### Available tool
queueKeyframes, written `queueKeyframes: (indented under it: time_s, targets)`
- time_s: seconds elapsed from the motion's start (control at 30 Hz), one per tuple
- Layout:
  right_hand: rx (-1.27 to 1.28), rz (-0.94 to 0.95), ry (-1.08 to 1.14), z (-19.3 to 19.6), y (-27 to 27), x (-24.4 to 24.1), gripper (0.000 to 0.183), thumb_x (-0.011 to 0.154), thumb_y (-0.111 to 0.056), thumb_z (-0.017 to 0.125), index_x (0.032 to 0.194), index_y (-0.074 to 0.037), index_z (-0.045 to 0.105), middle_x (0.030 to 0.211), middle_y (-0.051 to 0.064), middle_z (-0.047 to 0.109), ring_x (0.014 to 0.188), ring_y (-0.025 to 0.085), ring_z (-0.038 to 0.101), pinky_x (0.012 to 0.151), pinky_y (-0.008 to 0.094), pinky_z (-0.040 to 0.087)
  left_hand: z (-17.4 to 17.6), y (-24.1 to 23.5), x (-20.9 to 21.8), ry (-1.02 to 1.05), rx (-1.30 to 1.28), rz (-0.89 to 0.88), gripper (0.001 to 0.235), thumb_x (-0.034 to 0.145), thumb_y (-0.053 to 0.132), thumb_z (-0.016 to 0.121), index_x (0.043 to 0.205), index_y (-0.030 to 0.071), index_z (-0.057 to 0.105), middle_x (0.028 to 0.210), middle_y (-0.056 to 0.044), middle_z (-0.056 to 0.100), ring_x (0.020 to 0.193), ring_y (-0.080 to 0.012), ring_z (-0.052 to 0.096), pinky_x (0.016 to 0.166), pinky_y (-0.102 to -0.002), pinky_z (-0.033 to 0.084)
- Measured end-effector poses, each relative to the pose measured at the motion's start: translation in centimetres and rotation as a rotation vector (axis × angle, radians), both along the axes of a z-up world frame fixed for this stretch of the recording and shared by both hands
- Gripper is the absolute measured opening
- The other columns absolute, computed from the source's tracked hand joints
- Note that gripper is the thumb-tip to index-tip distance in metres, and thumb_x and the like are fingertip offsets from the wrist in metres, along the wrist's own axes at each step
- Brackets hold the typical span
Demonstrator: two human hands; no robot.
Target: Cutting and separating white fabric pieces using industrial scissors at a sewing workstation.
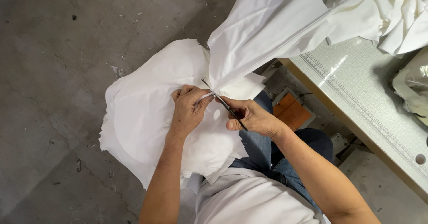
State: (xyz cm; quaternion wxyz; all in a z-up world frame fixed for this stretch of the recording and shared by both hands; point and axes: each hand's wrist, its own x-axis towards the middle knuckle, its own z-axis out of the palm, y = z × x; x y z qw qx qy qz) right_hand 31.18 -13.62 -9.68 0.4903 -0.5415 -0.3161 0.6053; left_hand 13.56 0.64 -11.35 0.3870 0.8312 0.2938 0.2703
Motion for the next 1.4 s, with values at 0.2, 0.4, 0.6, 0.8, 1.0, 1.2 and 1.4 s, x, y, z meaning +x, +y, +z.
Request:
queueKeyframes:
  time_s: [0.2, 0.4, 0.6, 0.8, 1.0, 1.2, 1.4]
  targets:
    - [-0.024, -0.020, 0.003, 0.8, 0.2, -0.3, 0.100, 0.061, -0.027, 0.099, 0.146, 0.000, 0.054, 0.063, 0.009, 0.064, 0.054, 0.012, 0.059, 0.047, 0.019, 0.047, 1.0, -0.2, 0.0, -0.059, -0.007, -0.013, 0.017, 0.102, 0.034, 0.067, 0.090, 0.023, 0.072, 0.080, 0.006, 0.070, 0.094, -0.0169, 0.064, 0.092, -0.034, 0.032]
    - [-0.067, -0.065, -0.009, 0.4, -0.2, -0.7, 0.095, 0.066, -0.010, 0.096, 0.149, 0.000, 0.050, 0.058, 0.007, 0.058, 0.045, 0.011, 0.054, 0.036, 0.020, 0.042, 1.9, -0.3, 0.4, -0.036, 0.064, -0.045, 0.024, 0.104, 0.022, 0.064, 0.081, 0.020, 0.069, 0.070, 0.004, 0.061, 0.088, -0.0170, 0.060, 0.089, -0.034, 0.032]
    - [0.036, -0.140, -0.268, 4.0, -1.4, -1.2, 0.086, 0.072, -0.021, 0.095, 0.147, -0.007, 0.055, 0.068, 0.005, 0.066, 0.061, 0.010, 0.058, 0.055, 0.022, 0.046, 7.1, -0.3, 2.7, -0.046, -0.394, 0.026, 0.062, 0.094, 0.023, 0.069, 0.146, -0.005, 0.050, 0.137, -0.033, 0.053, 0.134, -0.0480, 0.047, 0.116, -0.053, 0.034]
    - [0.193, -0.207, -0.302, 8.2, -2.2, 0.1, 0.057, 0.085, -0.008, 0.082, 0.136, -0.001, 0.058, 0.076, 0.012, 0.070, 0.065, 0.017, 0.062, 0.059, 0.028, 0.052, 9.3, 0.9, 10.1, -0.352, -0.994, 0.124, 0.116, 0.098, 0.055, 0.064, 0.158, -0.010, -0.012, 0.163, -0.042, 0.002, 0.153, -0.0513, 0.014, 0.125, -0.060, 0.012]
    - [0.135, -0.256, -0.385, 9.0, -2.4, 2.4, 0.052, 0.083, -0.011, 0.083, 0.129, -0.004, 0.061, 0.090, 0.017, 0.076, 0.074, 0.022, 0.067, 0.068, 0.036, 0.059, -6.5, 2.8, 13.9, -0.519, -1.268, 0.089, 0.020, 0.081, 0.010, 0.088, 0.093, 0.002, 0.074, 0.085, -0.016, 0.076, 0.073, -0.0274, 0.076, 0.070, -0.041, 0.063]
    - [0.102, -0.618, -0.280, 7.2, -2.7, 5.3, 0.035, 0.094, -0.022, 0.075, 0.120, -0.008, 0.056, 0.111, 0.016, 0.069, 0.103, 0.025, 0.069, 0.086, 0.037, 0.057, 3.4, 3.2, 6.8, -0.659, -1.395, 0.136, 0.013, 0.092, 0.017, 0.078, 0.092, 0.006, 0.072, 0.080, -0.016, 0.076, 0.064, -0.0284, 0.077, 0.048, -0.042, 0.063]
    - [0.397, -0.807, 0.168, 2.7, 1.1, 3.6, 0.044, 0.098, -0.032, 0.071, 0.125, -0.015, 0.041, 0.116, 0.001, 0.057, 0.109, 0.015, 0.063, 0.094, 0.031, 0.056, 9.6, 0.4, 1.2, -0.516, -1.675, 0.058, 0.038, 0.100, 0.029, 0.070, 0.072, 0.004, 0.067, 0.058, -0.013, 0.067, 0.037, -0.0244, 0.063, 0.023, -0.032, 0.047]
